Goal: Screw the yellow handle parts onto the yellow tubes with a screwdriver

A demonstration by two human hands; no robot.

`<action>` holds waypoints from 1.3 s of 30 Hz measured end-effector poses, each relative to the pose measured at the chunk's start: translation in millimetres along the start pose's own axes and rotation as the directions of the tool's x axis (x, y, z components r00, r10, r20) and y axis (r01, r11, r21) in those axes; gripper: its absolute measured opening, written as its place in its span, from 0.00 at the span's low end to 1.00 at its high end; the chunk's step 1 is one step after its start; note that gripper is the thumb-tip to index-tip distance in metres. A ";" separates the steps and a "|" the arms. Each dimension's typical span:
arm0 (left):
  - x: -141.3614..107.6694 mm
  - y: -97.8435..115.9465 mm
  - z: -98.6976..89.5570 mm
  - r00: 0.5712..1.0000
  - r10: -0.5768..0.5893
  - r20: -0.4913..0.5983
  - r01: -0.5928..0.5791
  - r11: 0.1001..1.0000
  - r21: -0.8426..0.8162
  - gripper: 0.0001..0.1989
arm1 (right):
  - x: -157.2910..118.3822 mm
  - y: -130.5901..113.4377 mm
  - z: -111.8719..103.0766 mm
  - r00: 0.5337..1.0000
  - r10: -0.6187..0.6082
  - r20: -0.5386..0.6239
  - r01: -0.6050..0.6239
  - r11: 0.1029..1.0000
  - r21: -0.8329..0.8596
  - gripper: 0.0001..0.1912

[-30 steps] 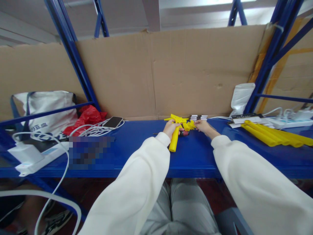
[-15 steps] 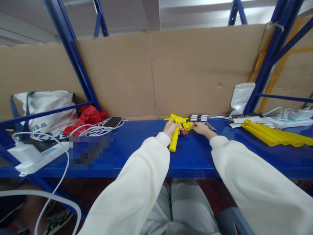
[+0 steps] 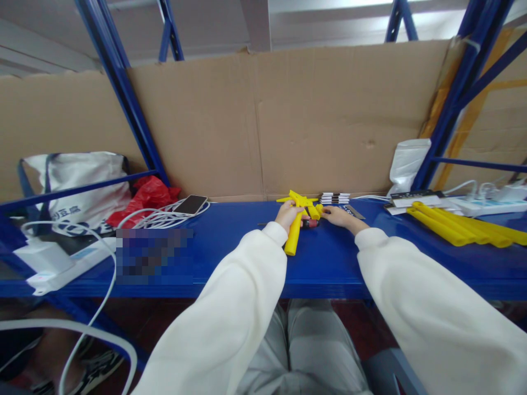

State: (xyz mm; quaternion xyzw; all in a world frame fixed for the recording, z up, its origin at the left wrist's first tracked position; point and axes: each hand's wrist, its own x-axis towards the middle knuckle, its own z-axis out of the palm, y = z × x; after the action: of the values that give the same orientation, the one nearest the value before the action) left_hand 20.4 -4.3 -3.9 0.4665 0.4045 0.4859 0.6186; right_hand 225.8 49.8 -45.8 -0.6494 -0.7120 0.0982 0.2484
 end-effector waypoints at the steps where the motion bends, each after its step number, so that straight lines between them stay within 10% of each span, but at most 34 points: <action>1: -0.3 0.5 0.1 1.000 0.002 -0.003 -0.002 1.000 0.005 0.17 | -0.6 -0.9 -0.3 1.000 -0.002 0.007 0.002 1.000 0.004 0.12; 15: -4.2 2.5 1.6 1.000 0.017 -0.011 -0.018 0.996 -0.088 0.22 | -6.4 -15.3 -8.1 0.987 0.045 -0.152 -0.008 0.971 0.240 0.13; 24: 8.6 -7.3 -2.9 0.996 0.088 0.015 -0.089 0.988 0.123 0.24 | -30.6 -49.9 -21.0 1.000 -0.006 -0.008 0.010 0.612 0.791 0.22; 30: 10.5 -11.7 -4.9 0.989 0.138 0.060 -0.147 0.973 0.175 0.29 | -35.4 -56.2 -19.6 0.999 0.039 -0.012 -0.014 0.613 0.790 0.04; 39: 14.9 -15.1 -6.2 0.992 0.116 0.058 -0.121 0.989 0.081 0.48 | -30.8 -58.9 -20.9 0.970 0.217 -0.111 -0.014 0.504 0.864 0.08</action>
State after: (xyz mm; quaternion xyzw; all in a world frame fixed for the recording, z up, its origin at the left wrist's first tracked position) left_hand 20.8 10.1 -20.7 0.5281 0.3797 0.4918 0.5788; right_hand 185.3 7.9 -7.6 -0.4944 -0.4955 0.3859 0.6009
